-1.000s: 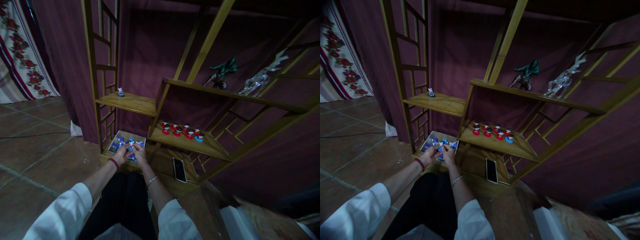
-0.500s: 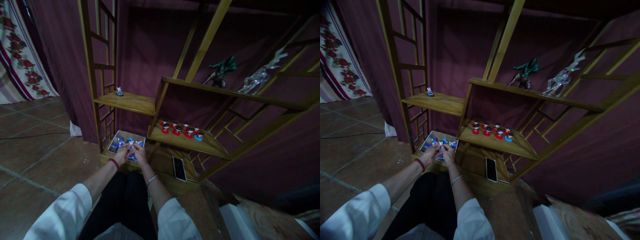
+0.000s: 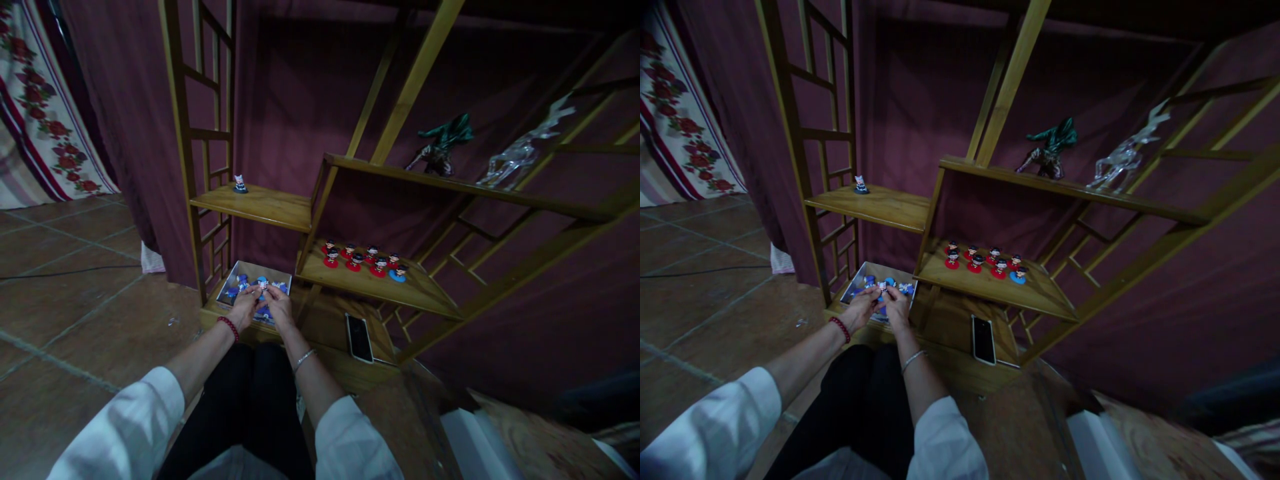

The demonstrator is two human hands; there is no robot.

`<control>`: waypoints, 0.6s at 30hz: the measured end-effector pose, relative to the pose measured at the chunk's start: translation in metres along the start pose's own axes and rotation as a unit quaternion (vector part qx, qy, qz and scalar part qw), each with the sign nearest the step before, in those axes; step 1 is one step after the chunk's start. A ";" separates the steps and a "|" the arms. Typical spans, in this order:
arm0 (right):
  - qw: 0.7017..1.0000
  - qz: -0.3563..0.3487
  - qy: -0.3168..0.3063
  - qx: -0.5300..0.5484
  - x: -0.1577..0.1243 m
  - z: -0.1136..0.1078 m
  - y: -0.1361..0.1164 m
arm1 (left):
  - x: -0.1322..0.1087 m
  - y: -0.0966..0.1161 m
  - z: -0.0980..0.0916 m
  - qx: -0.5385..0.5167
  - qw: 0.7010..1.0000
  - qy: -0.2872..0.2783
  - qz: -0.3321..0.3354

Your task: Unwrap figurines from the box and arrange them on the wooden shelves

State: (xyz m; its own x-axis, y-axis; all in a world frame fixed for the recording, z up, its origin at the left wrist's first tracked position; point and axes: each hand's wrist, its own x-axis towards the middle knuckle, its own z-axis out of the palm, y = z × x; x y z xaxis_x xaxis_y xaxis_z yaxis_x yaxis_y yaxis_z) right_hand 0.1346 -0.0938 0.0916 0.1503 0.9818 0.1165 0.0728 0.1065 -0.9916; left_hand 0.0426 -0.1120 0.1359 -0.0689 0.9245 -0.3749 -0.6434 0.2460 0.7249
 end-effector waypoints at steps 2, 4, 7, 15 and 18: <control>1.000 -0.003 -0.004 -0.004 0.000 0.000 0.001 | 0.001 0.000 0.000 0.004 1.000 0.002 0.002; 1.000 -0.005 -0.003 -0.012 0.001 0.000 0.004 | 0.001 -0.001 -0.001 0.004 1.000 0.004 0.003; 1.000 -0.007 0.001 -0.015 0.002 0.000 0.007 | 0.002 -0.002 -0.002 0.009 1.000 -0.001 0.000; 0.999 0.006 0.007 -0.045 0.003 -0.003 0.010 | 0.000 -0.003 -0.001 0.028 1.000 -0.004 -0.003; 0.998 0.006 0.012 -0.058 0.003 -0.004 0.012 | 0.002 -0.003 -0.002 0.027 1.000 0.001 -0.016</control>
State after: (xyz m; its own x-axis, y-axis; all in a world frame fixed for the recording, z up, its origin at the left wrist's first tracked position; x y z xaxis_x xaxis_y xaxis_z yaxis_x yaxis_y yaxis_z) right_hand 0.1401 -0.0900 0.0806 0.1749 0.9788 0.1064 0.1842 0.0736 -0.9801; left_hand 0.0430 -0.1117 0.1316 -0.0497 0.9151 -0.4001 -0.6039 0.2915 0.7419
